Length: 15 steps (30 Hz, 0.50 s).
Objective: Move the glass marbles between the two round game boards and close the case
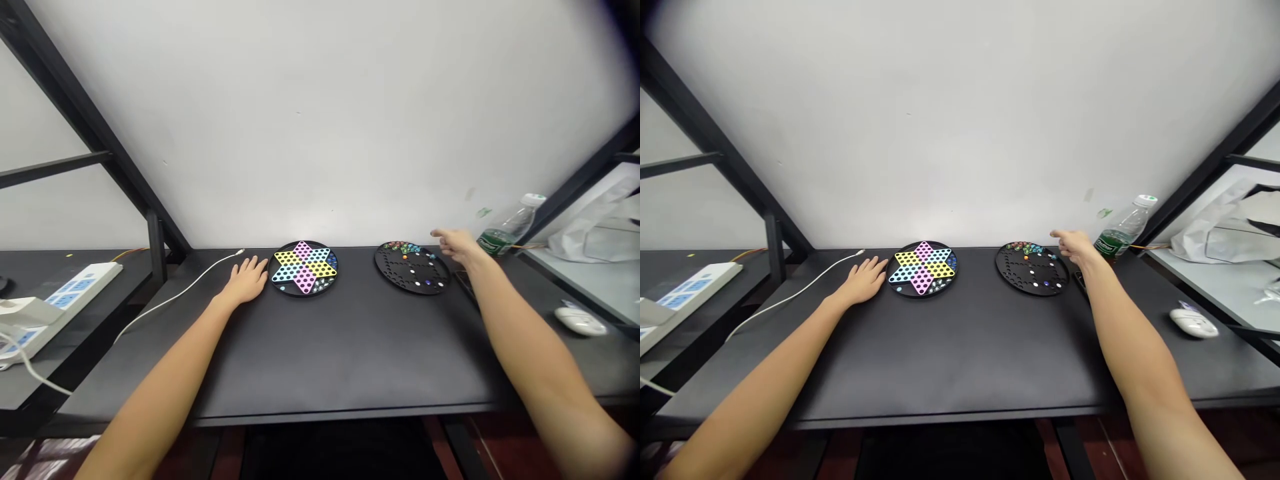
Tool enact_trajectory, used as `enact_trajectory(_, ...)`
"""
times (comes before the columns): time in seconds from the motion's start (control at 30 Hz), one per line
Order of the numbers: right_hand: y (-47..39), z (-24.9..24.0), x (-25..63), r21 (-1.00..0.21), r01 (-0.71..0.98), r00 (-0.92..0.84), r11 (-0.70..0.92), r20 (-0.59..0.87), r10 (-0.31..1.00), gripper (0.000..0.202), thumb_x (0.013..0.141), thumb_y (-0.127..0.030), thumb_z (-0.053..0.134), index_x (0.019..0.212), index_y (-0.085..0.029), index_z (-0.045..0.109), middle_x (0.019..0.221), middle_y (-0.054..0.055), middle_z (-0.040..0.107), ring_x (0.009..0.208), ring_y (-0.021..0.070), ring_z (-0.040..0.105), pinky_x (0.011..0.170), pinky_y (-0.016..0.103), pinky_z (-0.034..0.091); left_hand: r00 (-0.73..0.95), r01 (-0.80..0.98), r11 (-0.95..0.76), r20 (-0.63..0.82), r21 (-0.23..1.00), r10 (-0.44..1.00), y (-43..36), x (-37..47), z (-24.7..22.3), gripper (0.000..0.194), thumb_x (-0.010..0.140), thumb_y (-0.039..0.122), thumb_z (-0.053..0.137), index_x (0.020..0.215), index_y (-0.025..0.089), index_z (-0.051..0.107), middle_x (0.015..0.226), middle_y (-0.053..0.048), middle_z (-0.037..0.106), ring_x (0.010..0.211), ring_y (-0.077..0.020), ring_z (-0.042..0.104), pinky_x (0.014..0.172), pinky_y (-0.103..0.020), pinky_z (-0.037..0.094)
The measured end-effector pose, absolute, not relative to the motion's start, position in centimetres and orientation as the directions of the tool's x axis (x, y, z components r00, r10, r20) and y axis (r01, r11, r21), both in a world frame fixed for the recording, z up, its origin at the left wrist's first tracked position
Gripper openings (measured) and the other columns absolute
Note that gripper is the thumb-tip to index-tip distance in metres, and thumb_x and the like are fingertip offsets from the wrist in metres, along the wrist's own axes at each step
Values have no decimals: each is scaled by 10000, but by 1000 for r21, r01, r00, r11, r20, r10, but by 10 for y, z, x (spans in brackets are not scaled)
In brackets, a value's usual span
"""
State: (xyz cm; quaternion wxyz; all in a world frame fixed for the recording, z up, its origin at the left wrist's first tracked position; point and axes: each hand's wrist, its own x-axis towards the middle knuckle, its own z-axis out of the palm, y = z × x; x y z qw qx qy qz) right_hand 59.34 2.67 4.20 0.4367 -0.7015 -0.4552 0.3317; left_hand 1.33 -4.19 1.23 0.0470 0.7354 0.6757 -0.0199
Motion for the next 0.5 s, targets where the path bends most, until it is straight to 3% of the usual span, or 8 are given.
enact_trajectory(0.1, 21, 60, 597, -982, 97, 203, -162, -140, 969, 320, 873, -393, 511, 627, -257, 359, 522, -83, 203, 451, 91, 157, 413, 252, 143, 88, 995, -84, -90, 48, 992, -41, 12, 10, 607, 1003, 426, 192, 1562, 214, 293, 1647, -123, 222, 1514, -320, 193, 1196, -572, 187)
enact_trajectory(0.23, 12, 67, 599, -969, -178, -10, -170, -171, 985, 283, 890, -425, 443, 683, -233, 470, 596, -14, 340, 482, 106, 234, 400, 244, 142, 93, 995, -90, -80, 43, 992, -40, 10, 8, 606, 1002, 433, 192, 1562, 225, 294, 1644, -118, 235, 1513, -314, 201, 1197, -569, 188)
enact_trajectory(0.33, 12, 63, 590, -961, -179, 5, -211, -216, 976, 298, 897, -439, 442, 683, -233, 459, 614, -5, 361, 477, 99, 247, 389, 235, 123, 96, 995, -93, -78, 42, 992, -40, 10, 7, 605, 1002, 431, 195, 1560, 223, 300, 1643, -121, 237, 1511, -320, 206, 1193, -576, 194)
enact_trajectory(0.5, 19, 60, 541, -972, -31, 127, -231, -234, 964, 281, 842, -372, 515, 648, -243, 357, 532, -87, 214, 439, 78, 138, 364, 201, 80, 99, 994, -96, -72, 54, 992, -41, 11, 8, 608, 1001, 428, 197, 1559, 211, 300, 1642, -131, 236, 1511, -332, 197, 1190, -580, 193)
